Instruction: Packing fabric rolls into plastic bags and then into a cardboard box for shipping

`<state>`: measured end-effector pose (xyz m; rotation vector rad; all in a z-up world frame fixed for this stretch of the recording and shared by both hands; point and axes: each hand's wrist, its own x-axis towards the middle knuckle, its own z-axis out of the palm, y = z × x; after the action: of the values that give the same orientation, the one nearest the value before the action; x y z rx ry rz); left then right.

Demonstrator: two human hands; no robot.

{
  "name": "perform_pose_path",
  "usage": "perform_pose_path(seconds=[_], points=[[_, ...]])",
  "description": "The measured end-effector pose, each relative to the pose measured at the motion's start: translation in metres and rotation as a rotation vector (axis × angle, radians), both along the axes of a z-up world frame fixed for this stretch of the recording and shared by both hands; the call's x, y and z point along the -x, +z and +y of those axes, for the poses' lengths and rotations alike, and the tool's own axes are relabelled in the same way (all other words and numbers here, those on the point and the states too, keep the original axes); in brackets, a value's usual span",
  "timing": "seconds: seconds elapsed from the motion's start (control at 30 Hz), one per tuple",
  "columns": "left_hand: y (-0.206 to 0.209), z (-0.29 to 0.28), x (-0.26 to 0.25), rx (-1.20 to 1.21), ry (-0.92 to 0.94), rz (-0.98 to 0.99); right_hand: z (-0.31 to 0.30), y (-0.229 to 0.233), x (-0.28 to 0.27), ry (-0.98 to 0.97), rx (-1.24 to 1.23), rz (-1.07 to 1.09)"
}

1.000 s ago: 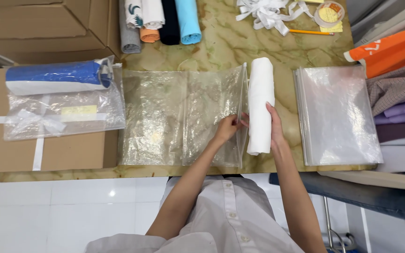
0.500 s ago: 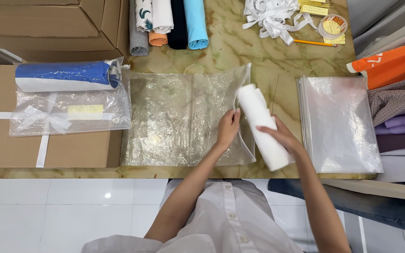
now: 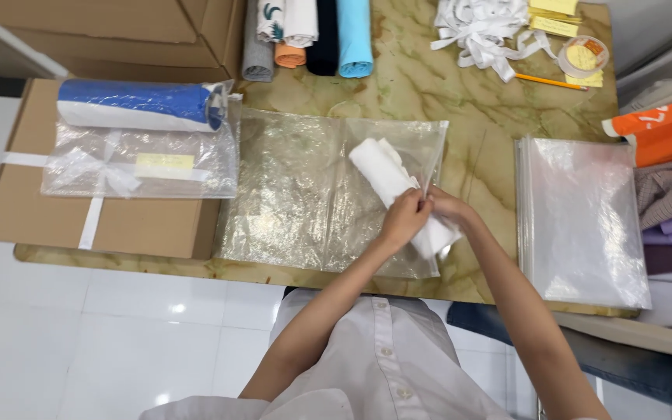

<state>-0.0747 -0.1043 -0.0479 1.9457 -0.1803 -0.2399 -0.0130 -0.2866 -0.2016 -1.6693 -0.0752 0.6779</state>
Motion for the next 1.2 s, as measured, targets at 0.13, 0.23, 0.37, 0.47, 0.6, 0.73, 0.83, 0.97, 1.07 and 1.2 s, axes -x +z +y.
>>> perform_pose_path(seconds=[0.13, 0.23, 0.37, 0.47, 0.6, 0.73, 0.83, 0.97, 1.07, 1.2], points=[[-0.024, -0.004, 0.000, 0.024, 0.027, -0.015, 0.044, 0.018, 0.011, 0.006, -0.006, -0.048], [-0.030, -0.001, -0.001, 0.054, 0.037, -0.007, 0.061, 0.003, 0.010, -0.019, -0.007, -0.094], [-0.030, -0.003, -0.001, 0.107, 0.047, -0.054, 0.067, 0.004, 0.018, -0.076, -0.001, -0.157], [-0.036, -0.009, 0.000, 0.122, 0.050, -0.086, 0.063, -0.010, 0.021, -0.127, 0.006, -0.207], [-0.035, -0.008, 0.002, 0.137, 0.030, -0.155, 0.062, -0.043, 0.016, -0.191, 0.003, -0.279], [-0.041, 0.014, 0.003, 0.126, 0.005, -0.156, 0.034, -0.114, 0.021, -0.248, -0.004, -0.346], [-0.003, 0.048, 0.006, -0.346, 0.221, -0.674, -0.002, -0.157, 0.018, -0.294, 0.003, -0.381], [-0.016, 0.062, 0.005, -0.979, 0.089, -0.176, 0.021, 0.022, 0.040, -0.690, 0.476, -0.298], [-0.025, 0.054, 0.001, -1.250, -0.015, -0.161, 0.024, 0.034, 0.044, -0.757, 0.511, -0.270], [-0.019, 0.043, -0.002, -1.587, -0.209, -0.176, 0.060, 0.092, 0.055, -0.614, 0.618, -0.105]])
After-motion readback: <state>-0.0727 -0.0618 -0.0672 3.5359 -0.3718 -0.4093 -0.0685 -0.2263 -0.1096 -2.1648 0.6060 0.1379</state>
